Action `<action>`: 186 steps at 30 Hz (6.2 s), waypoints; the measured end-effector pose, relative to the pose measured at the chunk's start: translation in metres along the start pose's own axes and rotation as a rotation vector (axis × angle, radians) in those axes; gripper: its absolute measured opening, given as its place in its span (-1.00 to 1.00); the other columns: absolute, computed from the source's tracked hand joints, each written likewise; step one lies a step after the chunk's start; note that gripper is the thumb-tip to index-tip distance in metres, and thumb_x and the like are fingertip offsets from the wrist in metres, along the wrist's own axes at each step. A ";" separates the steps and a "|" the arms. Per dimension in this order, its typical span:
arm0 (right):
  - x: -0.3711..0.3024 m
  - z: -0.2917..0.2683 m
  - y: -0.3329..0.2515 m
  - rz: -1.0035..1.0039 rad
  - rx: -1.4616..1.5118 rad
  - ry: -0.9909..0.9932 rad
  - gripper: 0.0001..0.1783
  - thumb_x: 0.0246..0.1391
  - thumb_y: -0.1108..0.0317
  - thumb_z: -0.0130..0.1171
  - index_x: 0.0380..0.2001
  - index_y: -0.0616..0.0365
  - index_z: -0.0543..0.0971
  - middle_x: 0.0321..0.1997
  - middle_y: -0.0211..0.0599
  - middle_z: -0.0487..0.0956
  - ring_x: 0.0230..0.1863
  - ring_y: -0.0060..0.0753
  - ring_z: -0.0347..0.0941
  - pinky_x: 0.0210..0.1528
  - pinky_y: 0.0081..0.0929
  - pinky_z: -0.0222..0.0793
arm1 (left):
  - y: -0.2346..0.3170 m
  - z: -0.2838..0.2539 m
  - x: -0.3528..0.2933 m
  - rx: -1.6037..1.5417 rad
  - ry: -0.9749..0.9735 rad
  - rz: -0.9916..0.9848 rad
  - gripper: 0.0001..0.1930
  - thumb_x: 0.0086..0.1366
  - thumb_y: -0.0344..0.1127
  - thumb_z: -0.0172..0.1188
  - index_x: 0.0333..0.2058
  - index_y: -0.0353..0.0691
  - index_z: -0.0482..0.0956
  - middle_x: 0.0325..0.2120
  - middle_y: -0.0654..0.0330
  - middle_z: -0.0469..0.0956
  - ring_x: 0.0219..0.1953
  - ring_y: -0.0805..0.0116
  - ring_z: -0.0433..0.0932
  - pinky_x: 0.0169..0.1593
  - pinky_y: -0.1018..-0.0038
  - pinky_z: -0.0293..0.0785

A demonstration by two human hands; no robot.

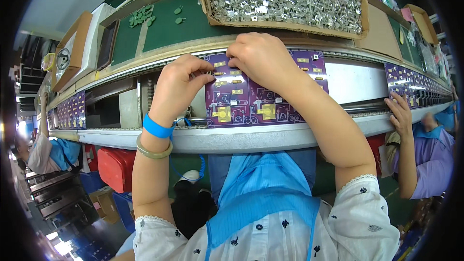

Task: The person places small silver components onto purple circuit boards on a conveyor belt. They pick components from a nearby box and press them into designated spots on the boards, repeating this process as the boards move along the line.

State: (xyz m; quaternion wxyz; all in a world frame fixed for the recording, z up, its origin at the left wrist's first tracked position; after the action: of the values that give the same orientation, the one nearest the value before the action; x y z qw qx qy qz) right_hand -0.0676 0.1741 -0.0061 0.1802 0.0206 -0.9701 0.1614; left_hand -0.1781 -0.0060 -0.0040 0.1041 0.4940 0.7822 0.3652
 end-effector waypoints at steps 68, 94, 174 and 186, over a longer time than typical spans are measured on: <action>0.198 0.035 -0.006 -0.160 -0.451 -0.186 -0.87 -0.11 0.47 0.24 -0.44 0.13 0.72 -0.30 -0.06 0.71 -0.23 -0.01 0.68 -0.26 -0.16 0.62 | -0.085 -0.047 0.078 0.282 0.347 -0.217 -0.80 0.15 -0.35 0.35 -0.27 -0.17 0.55 -0.29 0.03 0.61 -0.19 -0.06 0.59 -0.12 0.11 0.53; -0.121 -0.115 0.030 0.699 0.829 0.172 -0.76 0.17 0.42 0.28 -0.09 0.24 0.64 -0.25 -0.44 0.65 -0.26 -0.70 0.52 -0.22 -0.65 0.45 | -0.035 -0.073 0.040 -0.468 0.348 -0.240 -0.78 0.49 -0.25 0.09 -0.07 -0.25 0.57 -0.49 0.40 0.40 -0.47 0.63 0.30 -0.38 0.64 0.20; -0.178 -0.093 -0.076 0.048 0.467 -0.021 -0.64 -0.08 0.48 0.30 -0.12 0.14 0.63 -0.21 -0.30 0.60 -0.20 -0.21 0.58 -0.22 -0.37 0.54 | 0.149 0.091 -0.104 -0.721 -0.459 -0.099 -0.09 0.35 -0.30 0.25 0.45 -0.43 -0.17 -0.34 0.00 0.56 -0.38 0.06 0.58 -0.29 0.31 0.50; -0.123 -0.083 -0.010 0.122 0.014 0.090 -0.77 -0.14 0.51 0.32 -0.30 0.14 0.68 -0.34 -0.29 0.65 -0.25 -0.19 0.57 -0.17 -0.30 0.47 | 0.125 0.099 -0.067 0.250 0.096 0.264 -0.55 0.15 -0.07 0.34 -0.04 -0.19 0.68 -0.48 0.20 0.37 -0.39 0.20 0.42 -0.25 0.29 0.36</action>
State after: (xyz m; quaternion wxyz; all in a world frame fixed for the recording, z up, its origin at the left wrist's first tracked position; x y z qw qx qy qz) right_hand 0.0762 0.1892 0.0263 0.2132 -0.0445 -0.9593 0.1798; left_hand -0.0061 0.0144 -0.0038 -0.0443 0.5834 0.7538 0.2989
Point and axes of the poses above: each hand's wrist, its own x-axis towards the middle knuckle, its own z-axis out of the palm, y = z × x, the point moved 2 cm from there along x, towards the middle knuckle
